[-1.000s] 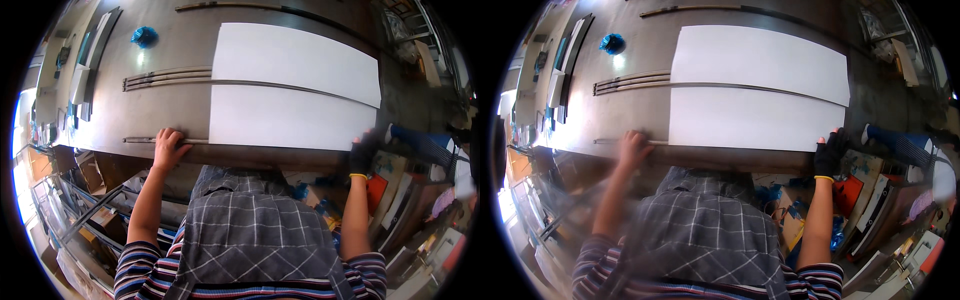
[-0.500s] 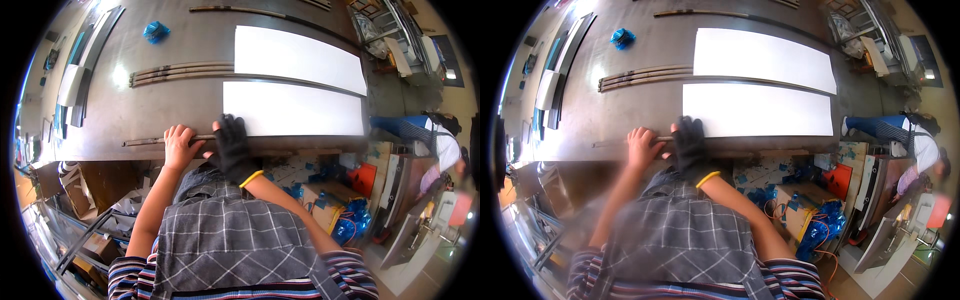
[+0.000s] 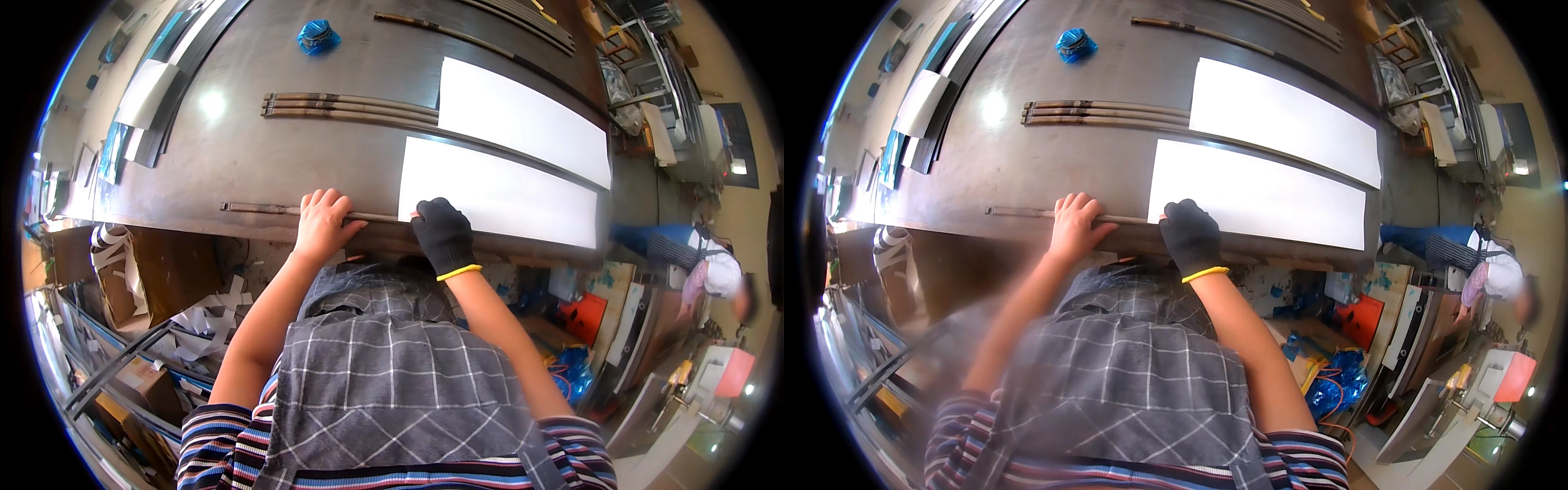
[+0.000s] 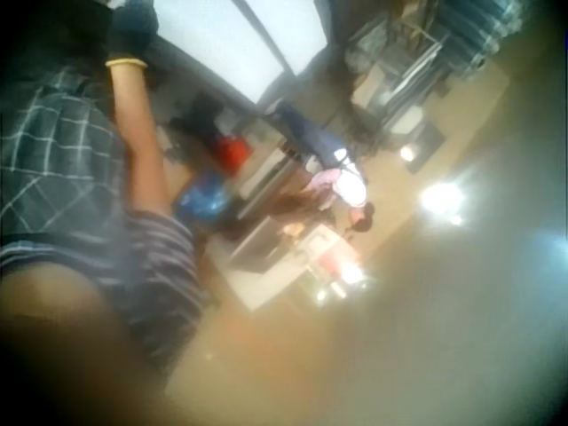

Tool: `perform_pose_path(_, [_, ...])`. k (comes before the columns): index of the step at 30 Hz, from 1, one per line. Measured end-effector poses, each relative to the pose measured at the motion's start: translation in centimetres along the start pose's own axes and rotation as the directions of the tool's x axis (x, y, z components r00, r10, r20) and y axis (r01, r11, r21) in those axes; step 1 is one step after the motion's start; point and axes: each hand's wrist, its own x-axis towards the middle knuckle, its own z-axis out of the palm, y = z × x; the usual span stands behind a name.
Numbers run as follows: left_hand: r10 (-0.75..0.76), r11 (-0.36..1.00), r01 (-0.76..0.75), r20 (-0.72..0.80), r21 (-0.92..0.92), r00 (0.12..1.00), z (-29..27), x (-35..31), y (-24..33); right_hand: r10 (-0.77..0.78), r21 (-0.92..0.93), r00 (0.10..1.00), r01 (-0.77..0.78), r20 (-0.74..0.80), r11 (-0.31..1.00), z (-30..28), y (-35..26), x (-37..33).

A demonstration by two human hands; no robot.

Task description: The person repeatedly peels white paper sheets from a dark rectangular panel on a workbench using both hands. The person also briefly picks up and discards a roll of paper and puts on a glove before resuming the peeling task.

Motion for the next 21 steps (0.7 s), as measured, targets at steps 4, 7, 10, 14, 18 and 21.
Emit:
perform_pose_path(4, [-0.003, 1.000, 0.003, 0.005, -0.015, 1.000, -0.2, 0.1, 0.1, -0.039, -0.053, 0.999, 0.038, -0.013, 0.998, -0.6, -1.1, 0.0])
perform_pose_path(7, [-0.002, 1.000, 0.002, 0.011, -0.022, 1.000, -0.2, 0.2, 0.3, -0.019, -0.128, 0.999, 0.013, -0.047, 0.992, 1.0, -0.1, -0.1])
perform_pose_path(10, [0.014, 1.000, -0.015, -0.019, -0.026, 1.000, -0.2, 0.2, 0.3, -0.003, -0.117, 0.999, -0.001, -0.039, 0.993, 0.7, -0.1, 0.0])
perform_pose_path(14, [0.026, 0.999, -0.027, -0.034, -0.034, 0.999, -0.3, 0.3, 0.3, -0.048, -0.124, 0.999, 0.046, -0.018, 0.991, 0.2, -0.9, 0.5])
perform_pose_path(18, [0.028, 0.999, -0.030, -0.046, -0.027, 0.999, 0.0, 0.2, 0.2, 0.021, -0.049, 0.999, -0.018, 0.049, 0.999, -1.1, -0.8, 0.3])
perform_pose_path(21, [0.033, 0.999, -0.035, -0.051, -0.032, 0.998, 0.0, 0.2, 0.2, -0.017, -0.085, 0.999, 0.021, 0.048, 0.996, -0.7, -1.2, 0.5])
